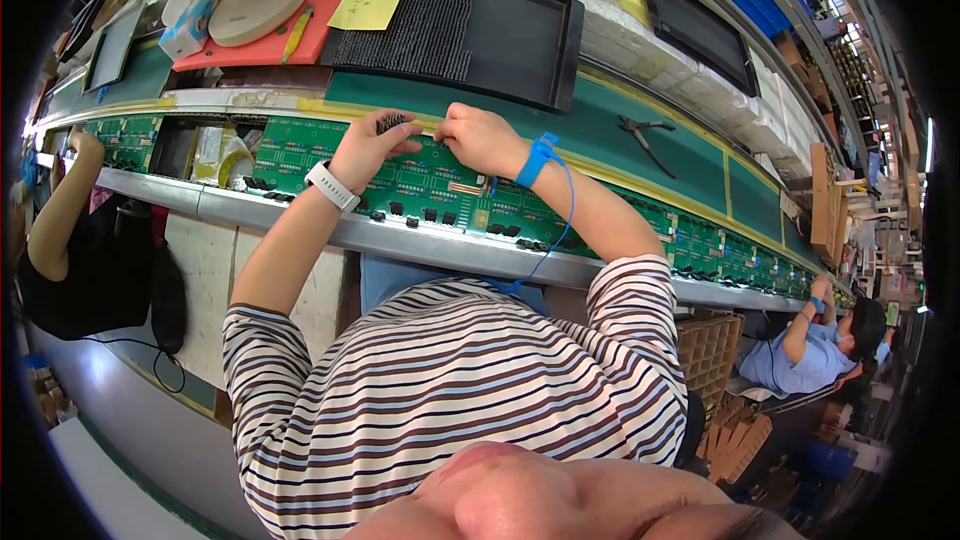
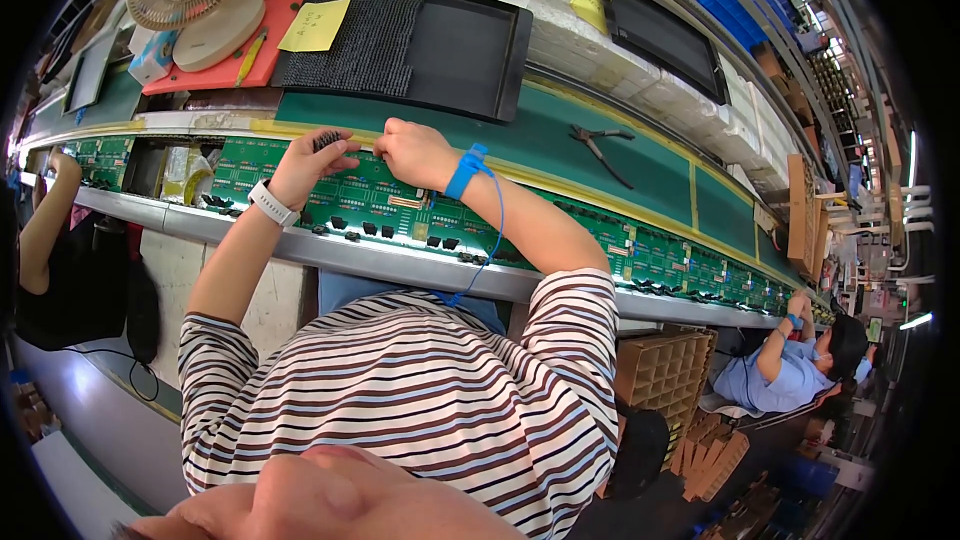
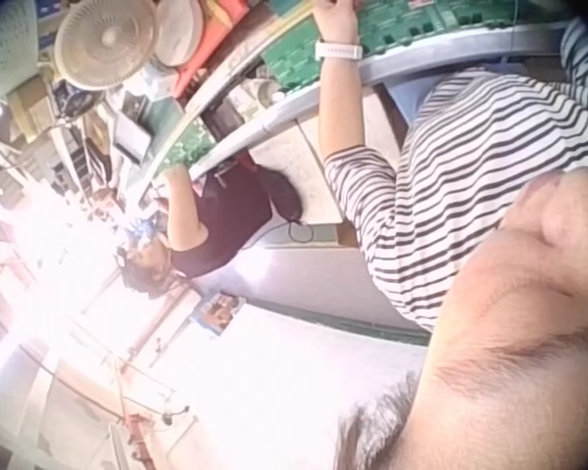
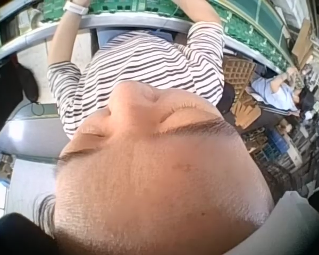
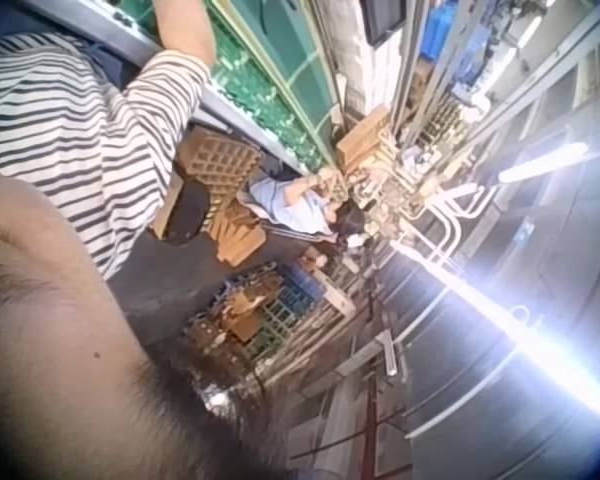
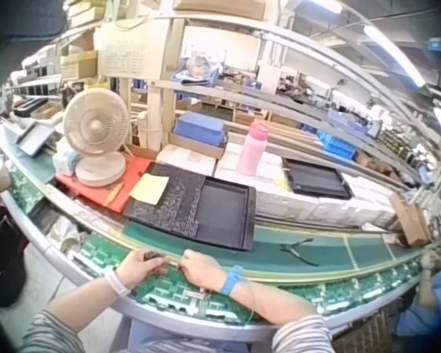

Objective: The person assembles electronic components onto printed circuit boards by hand, wearing an anti-static strap.

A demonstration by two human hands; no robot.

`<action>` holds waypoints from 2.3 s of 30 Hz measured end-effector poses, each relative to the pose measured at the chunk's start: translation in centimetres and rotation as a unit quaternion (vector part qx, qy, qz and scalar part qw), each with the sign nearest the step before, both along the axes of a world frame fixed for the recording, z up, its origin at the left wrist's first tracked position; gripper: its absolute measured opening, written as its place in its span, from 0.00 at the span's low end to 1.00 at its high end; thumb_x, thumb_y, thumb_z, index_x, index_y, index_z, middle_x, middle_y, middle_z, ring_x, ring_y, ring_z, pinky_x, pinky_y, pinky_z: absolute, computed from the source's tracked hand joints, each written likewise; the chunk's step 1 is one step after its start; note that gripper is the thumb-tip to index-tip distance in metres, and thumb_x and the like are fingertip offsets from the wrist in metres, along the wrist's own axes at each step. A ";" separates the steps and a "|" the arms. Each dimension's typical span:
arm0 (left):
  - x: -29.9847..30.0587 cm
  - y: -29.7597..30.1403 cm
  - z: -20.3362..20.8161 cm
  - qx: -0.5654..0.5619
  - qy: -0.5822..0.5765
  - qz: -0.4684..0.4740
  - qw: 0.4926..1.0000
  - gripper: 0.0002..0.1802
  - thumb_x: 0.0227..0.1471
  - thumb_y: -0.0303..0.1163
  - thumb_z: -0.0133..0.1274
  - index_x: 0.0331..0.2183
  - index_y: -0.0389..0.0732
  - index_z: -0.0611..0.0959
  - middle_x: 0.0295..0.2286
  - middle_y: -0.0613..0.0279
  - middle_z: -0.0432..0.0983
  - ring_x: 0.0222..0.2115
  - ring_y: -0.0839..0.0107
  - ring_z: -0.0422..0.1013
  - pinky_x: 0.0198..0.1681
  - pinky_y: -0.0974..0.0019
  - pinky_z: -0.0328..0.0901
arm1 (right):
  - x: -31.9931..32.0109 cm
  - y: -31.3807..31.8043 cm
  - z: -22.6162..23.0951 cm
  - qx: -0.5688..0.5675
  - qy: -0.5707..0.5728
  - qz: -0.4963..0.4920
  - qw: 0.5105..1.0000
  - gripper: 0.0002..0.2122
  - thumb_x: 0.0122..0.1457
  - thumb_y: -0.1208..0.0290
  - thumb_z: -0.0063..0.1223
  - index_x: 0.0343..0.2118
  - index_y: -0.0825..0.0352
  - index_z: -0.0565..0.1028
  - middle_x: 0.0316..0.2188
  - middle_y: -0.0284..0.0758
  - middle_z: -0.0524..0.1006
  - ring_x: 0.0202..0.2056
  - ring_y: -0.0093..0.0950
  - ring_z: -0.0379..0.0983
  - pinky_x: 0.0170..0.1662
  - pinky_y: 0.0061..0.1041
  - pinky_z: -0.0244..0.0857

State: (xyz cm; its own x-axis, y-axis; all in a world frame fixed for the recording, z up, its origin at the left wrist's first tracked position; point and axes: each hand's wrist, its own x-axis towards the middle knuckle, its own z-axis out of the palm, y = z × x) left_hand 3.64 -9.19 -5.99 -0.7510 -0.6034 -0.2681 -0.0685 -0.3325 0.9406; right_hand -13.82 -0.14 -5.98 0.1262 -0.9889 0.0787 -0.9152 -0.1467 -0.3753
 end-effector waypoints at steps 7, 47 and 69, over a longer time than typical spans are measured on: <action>-0.7 0.4 -0.2 0.000 0.003 -0.017 1.000 0.16 0.49 0.28 0.46 0.41 0.31 0.69 0.35 0.54 0.71 0.34 0.70 0.71 0.38 0.73 0.65 | 1.0 -0.1 1.2 -0.014 -0.164 -0.045 0.985 0.11 0.43 0.70 0.54 0.29 0.69 0.70 0.28 0.37 0.69 0.30 0.33 0.69 0.33 0.27 0.64; -0.3 -0.1 -1.4 0.010 0.033 0.000 0.999 0.17 0.48 0.29 0.47 0.42 0.32 0.70 0.32 0.60 0.72 0.32 0.74 0.71 0.37 0.76 0.64 | 1.0 -2.7 -0.4 0.104 -0.462 -0.113 0.874 0.06 0.49 0.76 0.50 0.31 0.71 0.71 0.26 0.31 0.72 0.28 0.18 0.67 0.34 0.16 0.63; 0.7 -1.3 0.7 -0.063 -0.033 -0.008 0.997 0.19 0.50 0.31 0.46 0.43 0.32 0.68 0.35 0.55 0.72 0.31 0.73 0.72 0.35 0.76 0.65 | 1.1 -1.7 -0.7 -0.006 0.017 -0.013 1.000 0.07 0.43 0.76 0.46 0.27 0.63 0.74 0.28 0.38 0.67 0.32 0.35 0.68 0.34 0.31 0.64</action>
State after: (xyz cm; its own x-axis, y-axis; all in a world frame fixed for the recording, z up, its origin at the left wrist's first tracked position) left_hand 4.30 -10.45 -5.27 -0.7444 -0.6236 -0.2387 -0.1352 -0.2094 0.9684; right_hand -12.72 -1.87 -6.72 0.1039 -0.9909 0.0859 -0.9311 -0.1272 -0.3420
